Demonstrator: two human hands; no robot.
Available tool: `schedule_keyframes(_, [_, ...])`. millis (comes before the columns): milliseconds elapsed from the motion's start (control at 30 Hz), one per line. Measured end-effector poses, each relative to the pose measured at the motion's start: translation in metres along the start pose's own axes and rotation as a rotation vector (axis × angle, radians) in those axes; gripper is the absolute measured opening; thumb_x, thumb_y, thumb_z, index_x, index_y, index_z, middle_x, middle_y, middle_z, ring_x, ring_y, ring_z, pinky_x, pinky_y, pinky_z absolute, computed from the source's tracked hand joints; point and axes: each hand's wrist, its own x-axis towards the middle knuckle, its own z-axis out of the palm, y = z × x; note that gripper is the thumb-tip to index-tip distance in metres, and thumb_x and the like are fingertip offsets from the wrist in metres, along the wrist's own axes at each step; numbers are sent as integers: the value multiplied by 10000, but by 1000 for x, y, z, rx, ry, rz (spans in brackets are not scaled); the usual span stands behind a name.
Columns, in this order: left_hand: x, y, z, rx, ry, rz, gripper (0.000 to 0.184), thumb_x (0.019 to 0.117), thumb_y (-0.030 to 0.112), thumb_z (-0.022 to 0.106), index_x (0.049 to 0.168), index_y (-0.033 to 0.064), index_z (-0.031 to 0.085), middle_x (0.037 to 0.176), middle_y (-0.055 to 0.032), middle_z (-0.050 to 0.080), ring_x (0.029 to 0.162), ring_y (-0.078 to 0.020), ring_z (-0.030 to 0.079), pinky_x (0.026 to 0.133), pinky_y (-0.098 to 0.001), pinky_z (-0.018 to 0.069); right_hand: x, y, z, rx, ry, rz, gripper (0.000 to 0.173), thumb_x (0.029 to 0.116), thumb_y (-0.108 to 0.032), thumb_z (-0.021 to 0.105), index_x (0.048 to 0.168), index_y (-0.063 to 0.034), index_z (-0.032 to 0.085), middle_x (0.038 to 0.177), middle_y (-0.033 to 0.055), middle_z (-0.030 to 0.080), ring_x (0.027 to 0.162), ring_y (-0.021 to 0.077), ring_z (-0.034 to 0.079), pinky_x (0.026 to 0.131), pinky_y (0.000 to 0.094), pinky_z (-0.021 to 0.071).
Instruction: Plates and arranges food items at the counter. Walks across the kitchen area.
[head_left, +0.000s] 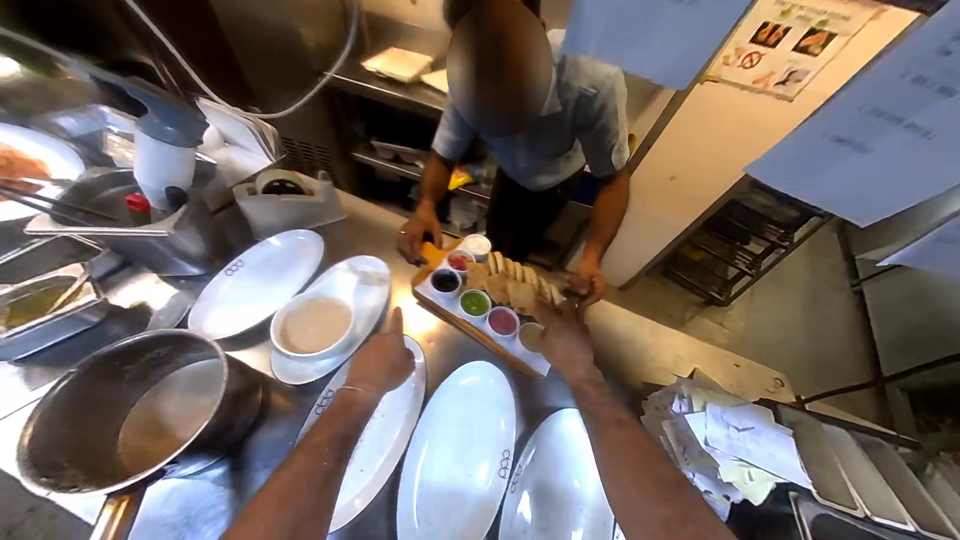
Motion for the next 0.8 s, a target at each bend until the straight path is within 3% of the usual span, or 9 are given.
schedule_keyframes(67, [-1, 1, 1, -39, -2, 11, 826, 999, 242, 595, 1664, 200, 105, 1093, -238, 700, 1002, -429, 695, 863, -617, 553, 8, 4, 0, 78, 53, -55, 438, 956, -172, 641, 1394, -198, 648, 1328, 201, 602, 1266, 403, 547, 989, 564, 507])
schedule_keyframes(133, [-6, 2, 5, -67, -7, 25, 800, 1009, 261, 587, 1660, 201, 126, 1075, -224, 707, 975, -417, 702, 848, -616, 556, 20, 5, 1, 138, 74, -101, 403, 996, -312, 634, 1353, -129, 672, 1314, 187, 645, 1277, 389, 567, 1067, 566, 464])
schedule_keyframes(267, [-10, 7, 18, -102, -16, 67, 782, 1013, 280, 588, 1657, 197, 153, 960, -189, 709, 897, -385, 704, 811, -589, 563, 38, -15, -10, 81, -17, 21, 663, 907, -657, 642, 1294, -119, 672, 1273, 189, 658, 1289, 409, 549, 990, 637, 465])
schedule_keyframes(333, [-10, 12, 19, -102, -23, 91, 765, 1018, 287, 571, 1656, 191, 159, 933, -170, 706, 884, -365, 702, 806, -572, 565, 43, -28, -13, 14, -32, 46, 744, 870, -717, 639, 1270, -90, 662, 1264, 202, 652, 1289, 427, 540, 982, 654, 459])
schedule_keyframes(500, [-5, 26, 15, -124, 1, 153, 750, 1011, 279, 578, 1650, 179, 200, 926, -177, 706, 877, -375, 699, 811, -585, 559, 50, -42, -15, -37, -63, 67, 685, 863, -584, 716, 1289, -55, 631, 1233, 212, 663, 1269, 443, 545, 1023, 670, 408])
schedule_keyframes(600, [4, 36, 13, -104, 17, 177, 711, 1010, 276, 583, 1631, 163, 255, 890, -166, 703, 844, -368, 699, 779, -577, 565, 52, -32, -18, 52, -11, 80, 676, 862, -545, 712, 1330, -69, 610, 1198, 219, 682, 1219, 455, 587, 1004, 678, 432])
schedule_keyframes(700, [22, 48, 8, -150, 113, 237, 621, 1016, 196, 570, 1592, 120, 350, 936, -163, 715, 866, -357, 707, 805, -578, 571, 48, -4, -31, 432, 80, 127, 580, 937, -440, 682, 1376, -77, 574, 1178, 191, 697, 1092, 384, 676, 915, 629, 540])
schedule_keyframes(733, [30, 53, 6, -177, 166, 270, 570, 1014, 163, 571, 1556, 82, 411, 1012, -182, 724, 918, -369, 713, 842, -588, 568, 44, 8, -33, 605, 116, 157, 531, 964, -398, 664, 1370, -71, 567, 1158, 181, 697, 1031, 345, 691, 875, 589, 560])
schedule_keyframes(800, [50, 67, 3, -175, 228, 317, 481, 1019, 166, 571, 1481, 49, 506, 1217, -200, 686, 1115, -380, 674, 968, -594, 532, 30, 31, -31, 926, 143, 241, 492, 997, -357, 634, 1390, -74, 545, 1212, 165, 659, 1032, 288, 665, 875, 518, 560])
